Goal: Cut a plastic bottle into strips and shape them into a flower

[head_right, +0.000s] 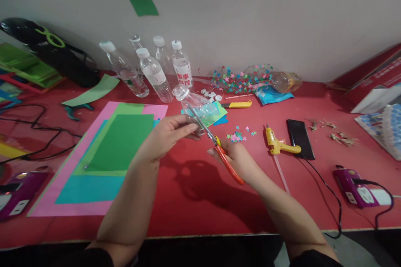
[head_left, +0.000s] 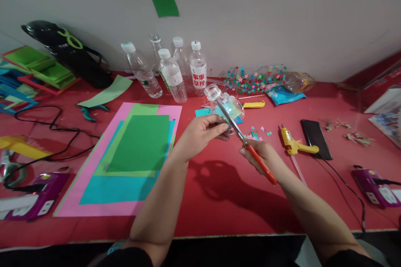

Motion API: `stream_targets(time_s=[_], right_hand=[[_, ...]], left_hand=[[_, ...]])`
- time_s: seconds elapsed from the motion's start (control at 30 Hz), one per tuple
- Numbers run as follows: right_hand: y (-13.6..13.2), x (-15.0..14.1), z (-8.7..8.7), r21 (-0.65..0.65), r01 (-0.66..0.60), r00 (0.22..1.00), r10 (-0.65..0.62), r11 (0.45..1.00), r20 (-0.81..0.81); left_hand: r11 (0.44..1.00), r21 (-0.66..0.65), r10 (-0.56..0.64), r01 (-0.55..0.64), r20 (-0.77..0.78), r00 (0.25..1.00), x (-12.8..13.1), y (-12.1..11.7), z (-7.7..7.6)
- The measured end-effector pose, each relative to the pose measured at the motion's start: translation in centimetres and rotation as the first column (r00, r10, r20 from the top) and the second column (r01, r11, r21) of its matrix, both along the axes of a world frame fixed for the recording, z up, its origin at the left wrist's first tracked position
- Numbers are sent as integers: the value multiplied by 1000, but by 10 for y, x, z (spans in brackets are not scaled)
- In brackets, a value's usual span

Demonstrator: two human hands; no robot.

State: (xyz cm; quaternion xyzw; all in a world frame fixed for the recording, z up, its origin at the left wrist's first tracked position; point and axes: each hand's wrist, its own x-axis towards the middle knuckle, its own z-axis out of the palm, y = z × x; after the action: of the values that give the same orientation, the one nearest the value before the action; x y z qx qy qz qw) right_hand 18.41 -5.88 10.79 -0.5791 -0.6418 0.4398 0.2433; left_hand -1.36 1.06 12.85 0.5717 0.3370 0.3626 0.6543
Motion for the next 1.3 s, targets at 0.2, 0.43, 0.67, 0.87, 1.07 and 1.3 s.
stream_targets(time_s=[0.2, 0.43, 0.67, 0.87, 1.07, 1.3], right_hand=[[3, 4, 1, 26, 12, 999, -14, 1000, 40], [3, 9, 2, -19, -19, 1000, 19, 1000, -1], [2, 16, 8, 8, -136, 990, 135, 991, 39], [3, 13, 9, -3, -165, 977, 164, 986, 134], [3, 10, 7, 10, -171, 978, 169, 985, 121], [2, 11, 6, -13, -191, 978, 191, 982, 87]], left_hand=[[998, -58, 19, -16, 58, 998, -3, 2, -3], [996, -47, 76, -73, 67, 995, -1, 4, -6], [930, -135, 366, -343, 223, 904, -3, 9, 0], [898, -38, 438, -439, 198, 877, -5, 9, -2], [914, -10, 398, -406, 219, 891, -3, 8, -1], [922, -32, 379, -385, 277, 883, -4, 9, 0]])
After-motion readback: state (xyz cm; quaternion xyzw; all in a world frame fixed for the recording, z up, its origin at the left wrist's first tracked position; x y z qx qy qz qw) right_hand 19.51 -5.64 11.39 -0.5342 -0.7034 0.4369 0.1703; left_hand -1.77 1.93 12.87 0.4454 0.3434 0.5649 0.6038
